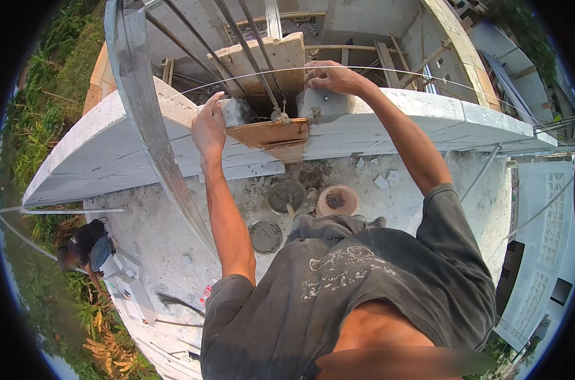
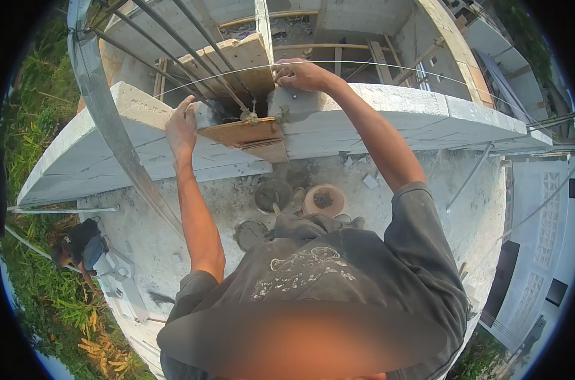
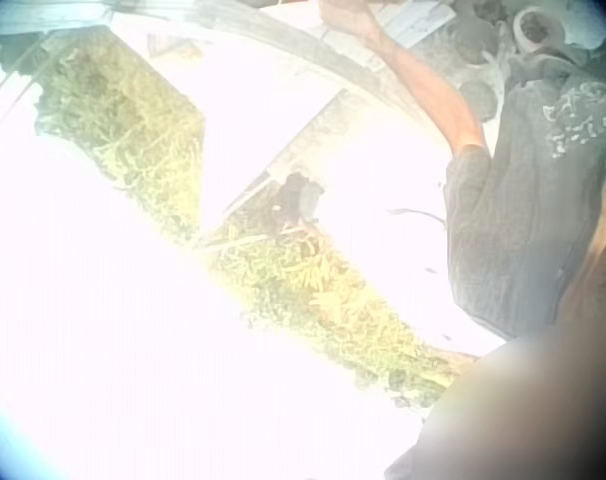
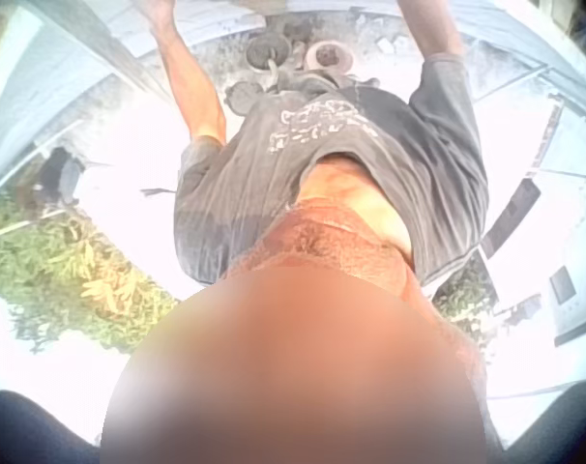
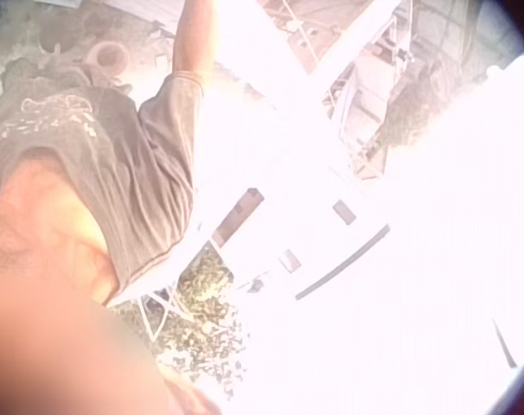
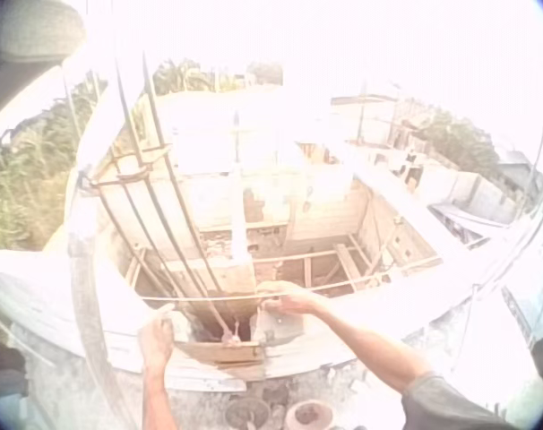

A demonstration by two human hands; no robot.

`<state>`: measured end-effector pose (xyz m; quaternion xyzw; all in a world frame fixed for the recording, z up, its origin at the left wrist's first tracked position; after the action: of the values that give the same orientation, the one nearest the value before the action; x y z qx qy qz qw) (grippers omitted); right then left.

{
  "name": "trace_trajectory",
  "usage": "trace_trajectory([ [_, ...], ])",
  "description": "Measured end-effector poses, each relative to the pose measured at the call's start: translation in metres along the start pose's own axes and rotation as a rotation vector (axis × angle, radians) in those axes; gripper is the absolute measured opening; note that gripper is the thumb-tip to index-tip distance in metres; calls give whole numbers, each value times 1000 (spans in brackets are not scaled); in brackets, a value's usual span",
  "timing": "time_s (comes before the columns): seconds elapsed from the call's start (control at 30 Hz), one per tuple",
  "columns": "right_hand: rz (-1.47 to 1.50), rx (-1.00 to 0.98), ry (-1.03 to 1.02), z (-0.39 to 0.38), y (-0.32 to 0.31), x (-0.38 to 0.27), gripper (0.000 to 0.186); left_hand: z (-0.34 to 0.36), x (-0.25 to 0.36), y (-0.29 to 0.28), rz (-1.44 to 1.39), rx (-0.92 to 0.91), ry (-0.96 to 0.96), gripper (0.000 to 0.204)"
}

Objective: Applying mortar into a vertical column cavity during wall construction.

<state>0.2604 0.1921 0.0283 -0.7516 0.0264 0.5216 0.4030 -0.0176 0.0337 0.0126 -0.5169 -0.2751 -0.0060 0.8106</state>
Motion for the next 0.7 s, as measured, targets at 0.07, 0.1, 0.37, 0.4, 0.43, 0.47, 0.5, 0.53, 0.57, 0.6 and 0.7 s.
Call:
trace_trajectory([
  [0.07,8,-50,32,0,5,-4,45,-2,-3,1,64,-55,-8,25],
  [0.1,7,-29,22,10,5,4,45,9,-5,-2,66,-42,12,25],
  [0.37,-41,153,-198,23,16,15,45,8,-3,-3,36,11,18,23],
  [0.4,-41,154,-198,24,16,15,45,8,-4,-3,35,11,19,23],
  [0.43,-67,165,-204,23,15,15,46,7,-4,-2,26,16,22,23],
  [0.47,-93,177,-209,22,15,15,47,7,-5,-2,16,21,26,22],
  [0.5,-95,180,-206,21,15,15,47,7,-3,-2,12,19,30,22],
  [0.53,-64,194,-230,20,17,14,47,7,-3,-1,14,19,29,22],
  [0.57,-33,208,-254,18,19,13,48,7,-2,-1,17,18,28,22],
  [0.6,68,121,-132,16,22,10,47,5,-2,-2,17,15,28,22],
  [0.7,-117,199,-108,20,22,0,46,4,-1,-6,43,9,19,21],
])
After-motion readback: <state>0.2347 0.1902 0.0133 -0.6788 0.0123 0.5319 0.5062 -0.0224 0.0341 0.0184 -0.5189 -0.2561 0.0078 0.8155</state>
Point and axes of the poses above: each hand's wrist, its own z-axis towards the middle knuckle, its own y-axis out of the palm, x = y × z, the point moved 4 cm from there along z, towards the middle knuckle, and after that the axes turned 6 degrees about z, right-handed, at the moved point
